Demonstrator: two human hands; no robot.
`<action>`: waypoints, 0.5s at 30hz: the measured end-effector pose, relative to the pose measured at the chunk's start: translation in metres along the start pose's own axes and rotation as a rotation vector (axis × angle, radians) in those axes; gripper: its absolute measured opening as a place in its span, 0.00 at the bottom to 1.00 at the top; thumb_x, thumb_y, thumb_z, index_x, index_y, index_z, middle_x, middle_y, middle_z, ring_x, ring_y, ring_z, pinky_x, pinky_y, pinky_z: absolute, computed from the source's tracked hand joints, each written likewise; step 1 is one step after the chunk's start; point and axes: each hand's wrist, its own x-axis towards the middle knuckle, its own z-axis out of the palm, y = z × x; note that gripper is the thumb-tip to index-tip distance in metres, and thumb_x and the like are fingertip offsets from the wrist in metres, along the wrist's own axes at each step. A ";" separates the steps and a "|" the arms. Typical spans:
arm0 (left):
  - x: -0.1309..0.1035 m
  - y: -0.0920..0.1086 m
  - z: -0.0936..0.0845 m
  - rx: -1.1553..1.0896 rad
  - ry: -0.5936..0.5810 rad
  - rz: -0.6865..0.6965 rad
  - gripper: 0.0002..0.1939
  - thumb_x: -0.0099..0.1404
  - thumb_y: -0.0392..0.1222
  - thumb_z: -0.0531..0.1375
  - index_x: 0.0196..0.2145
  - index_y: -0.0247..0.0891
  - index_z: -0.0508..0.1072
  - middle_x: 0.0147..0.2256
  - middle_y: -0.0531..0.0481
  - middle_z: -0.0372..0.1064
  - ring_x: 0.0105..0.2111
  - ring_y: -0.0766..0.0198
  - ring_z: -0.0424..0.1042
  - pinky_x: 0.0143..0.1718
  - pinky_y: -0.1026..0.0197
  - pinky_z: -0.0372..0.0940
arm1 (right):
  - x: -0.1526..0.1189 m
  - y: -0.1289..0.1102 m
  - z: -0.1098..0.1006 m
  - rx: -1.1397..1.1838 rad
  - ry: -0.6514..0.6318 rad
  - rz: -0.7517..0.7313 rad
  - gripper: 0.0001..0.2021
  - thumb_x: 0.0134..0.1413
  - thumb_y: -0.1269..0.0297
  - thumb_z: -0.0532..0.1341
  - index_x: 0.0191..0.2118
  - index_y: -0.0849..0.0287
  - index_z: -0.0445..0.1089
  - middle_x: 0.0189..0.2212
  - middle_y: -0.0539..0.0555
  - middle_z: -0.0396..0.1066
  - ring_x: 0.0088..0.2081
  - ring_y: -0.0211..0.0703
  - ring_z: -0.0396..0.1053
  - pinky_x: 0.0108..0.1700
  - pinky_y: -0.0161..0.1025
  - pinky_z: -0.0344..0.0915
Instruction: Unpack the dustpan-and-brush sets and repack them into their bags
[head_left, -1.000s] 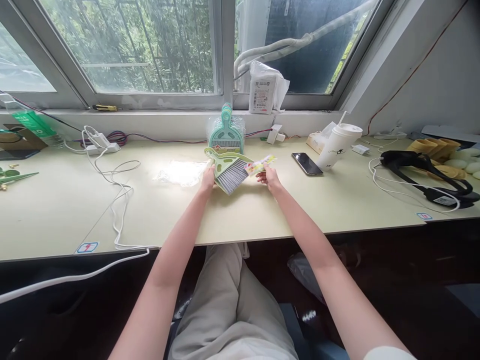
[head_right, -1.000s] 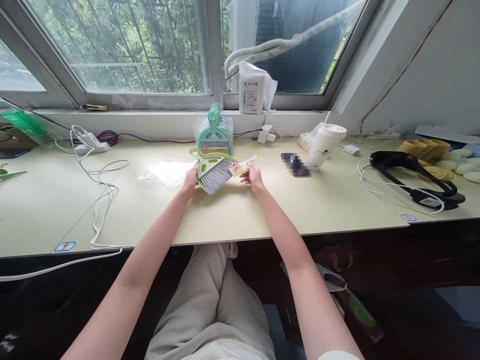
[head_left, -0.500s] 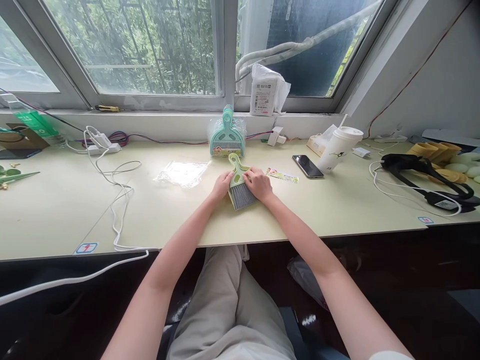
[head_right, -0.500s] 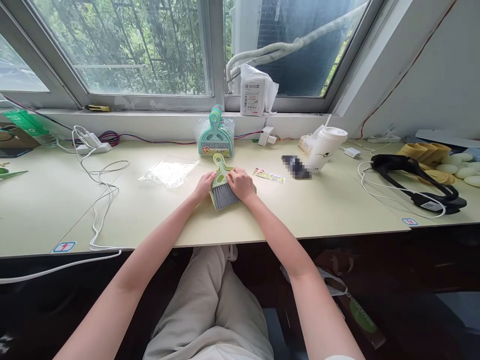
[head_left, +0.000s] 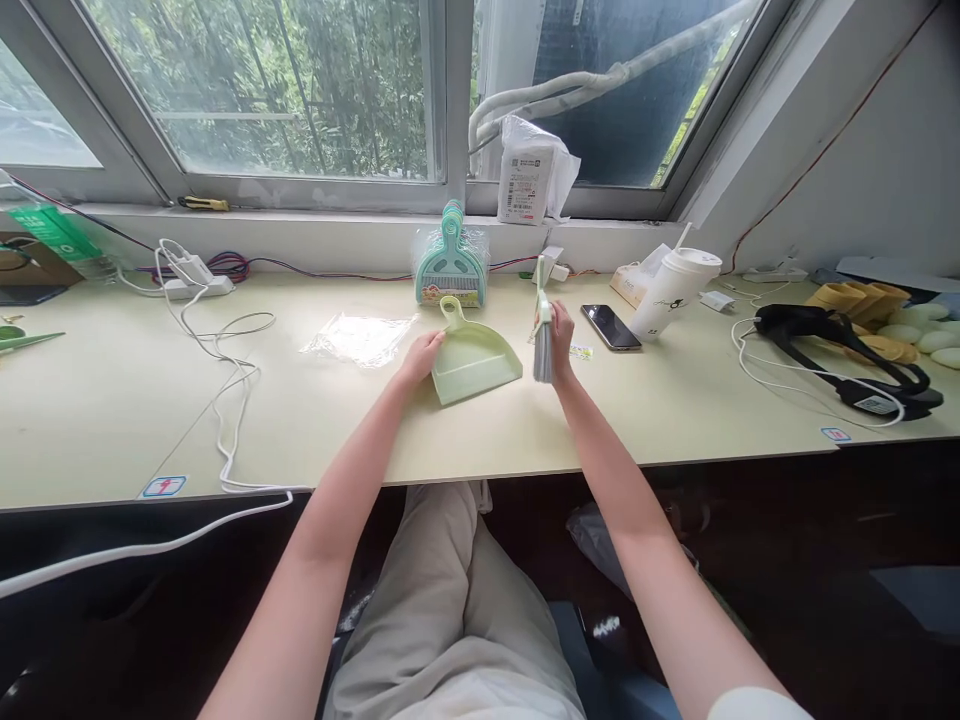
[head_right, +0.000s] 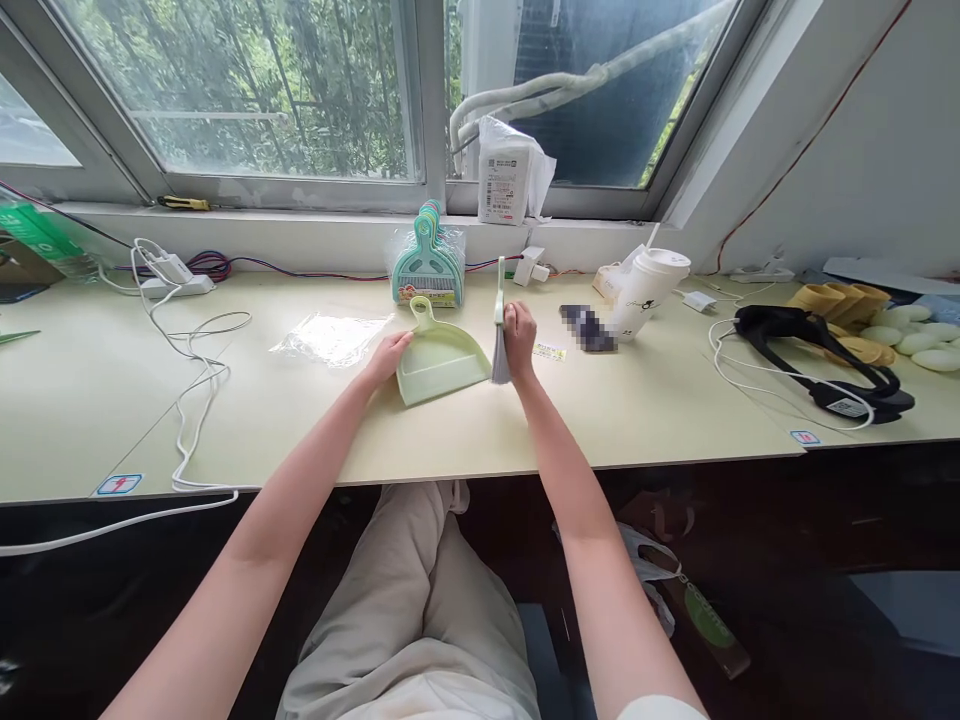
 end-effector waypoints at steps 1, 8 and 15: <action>0.000 -0.002 -0.005 0.071 0.007 -0.017 0.18 0.68 0.50 0.47 0.29 0.37 0.68 0.30 0.48 0.68 0.34 0.58 0.66 0.37 0.60 0.56 | 0.001 0.007 -0.006 -0.046 0.012 0.047 0.26 0.69 0.62 0.37 0.37 0.59 0.72 0.34 0.57 0.68 0.35 0.46 0.65 0.37 0.38 0.55; -0.007 -0.003 -0.030 0.519 0.061 -0.201 0.16 0.66 0.45 0.51 0.21 0.39 0.64 0.27 0.44 0.68 0.34 0.55 0.68 0.33 0.59 0.53 | -0.009 0.035 -0.002 -0.364 -0.310 0.195 0.20 0.66 0.58 0.49 0.38 0.58 0.77 0.43 0.60 0.73 0.39 0.46 0.70 0.38 0.38 0.57; -0.005 -0.007 -0.031 0.563 0.154 -0.198 0.16 0.65 0.49 0.52 0.29 0.39 0.73 0.41 0.38 0.74 0.44 0.48 0.70 0.40 0.55 0.59 | -0.009 0.030 0.003 -0.312 -0.416 0.216 0.15 0.59 0.53 0.58 0.41 0.56 0.76 0.46 0.60 0.73 0.42 0.51 0.71 0.43 0.42 0.61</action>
